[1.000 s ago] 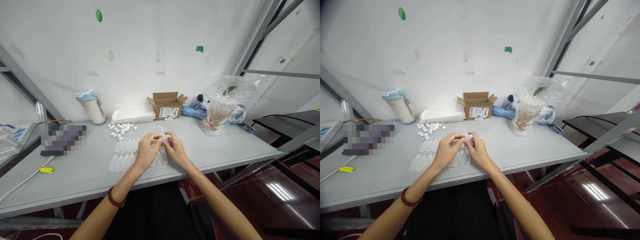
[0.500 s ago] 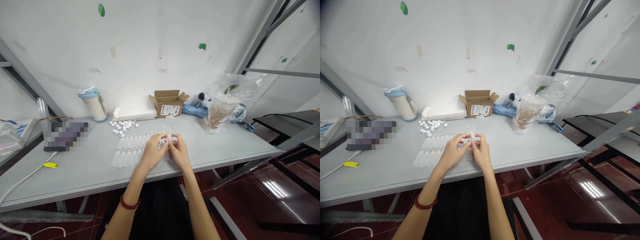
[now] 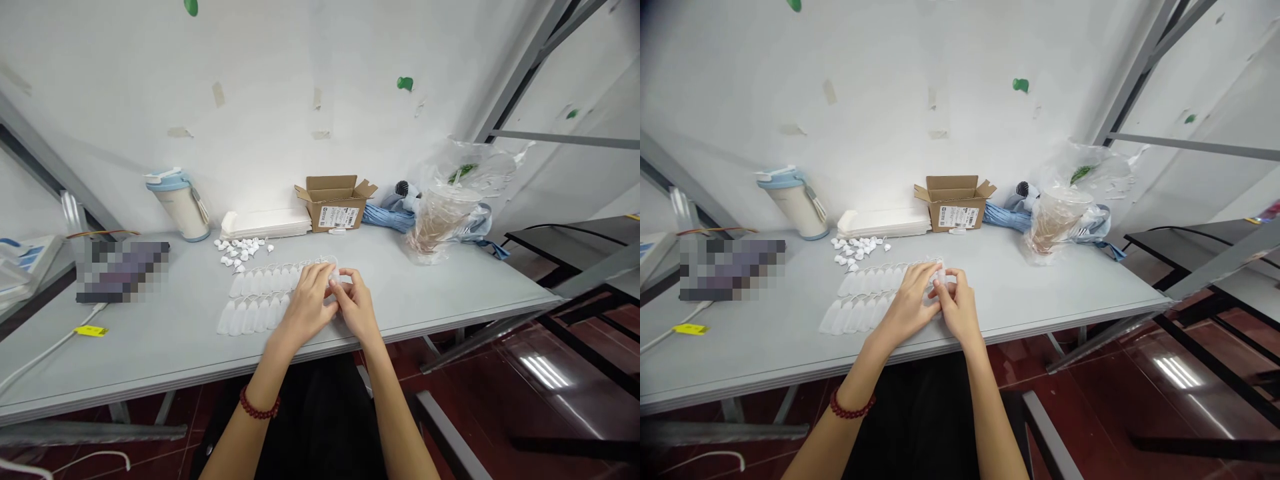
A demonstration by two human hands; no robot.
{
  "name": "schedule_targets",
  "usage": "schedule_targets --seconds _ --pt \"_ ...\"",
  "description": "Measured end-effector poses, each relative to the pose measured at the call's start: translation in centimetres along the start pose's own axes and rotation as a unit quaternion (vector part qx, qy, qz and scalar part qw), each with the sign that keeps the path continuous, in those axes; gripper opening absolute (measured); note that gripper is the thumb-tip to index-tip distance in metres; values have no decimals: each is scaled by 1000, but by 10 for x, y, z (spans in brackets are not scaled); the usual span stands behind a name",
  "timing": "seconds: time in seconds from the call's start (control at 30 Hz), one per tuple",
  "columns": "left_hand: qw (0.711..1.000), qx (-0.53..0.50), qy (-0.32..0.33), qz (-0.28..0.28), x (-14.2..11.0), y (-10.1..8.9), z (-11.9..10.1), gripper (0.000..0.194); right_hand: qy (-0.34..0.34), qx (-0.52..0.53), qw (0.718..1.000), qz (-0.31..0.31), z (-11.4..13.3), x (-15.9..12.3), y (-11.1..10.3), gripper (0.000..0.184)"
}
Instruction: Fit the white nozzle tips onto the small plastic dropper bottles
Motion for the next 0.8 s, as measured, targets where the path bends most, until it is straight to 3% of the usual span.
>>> schedule_targets --seconds 0.23,0.8 --pt "1000 -3 -2 12 -2 -1 2 47 32 32 999 -2 -5 0 -1 29" --pt "999 -18 -12 50 2 3 -2 45 19 81 994 -71 -9 3 -13 24"
Point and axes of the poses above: each hand's wrist, its own x-axis towards the middle knuckle, its own y-axis out of the palm, z = x × y, the point moved 5 cm from there along x, towards the middle knuckle, and after that the axes turned 8 degrees about -y, right-handed, at the moved point
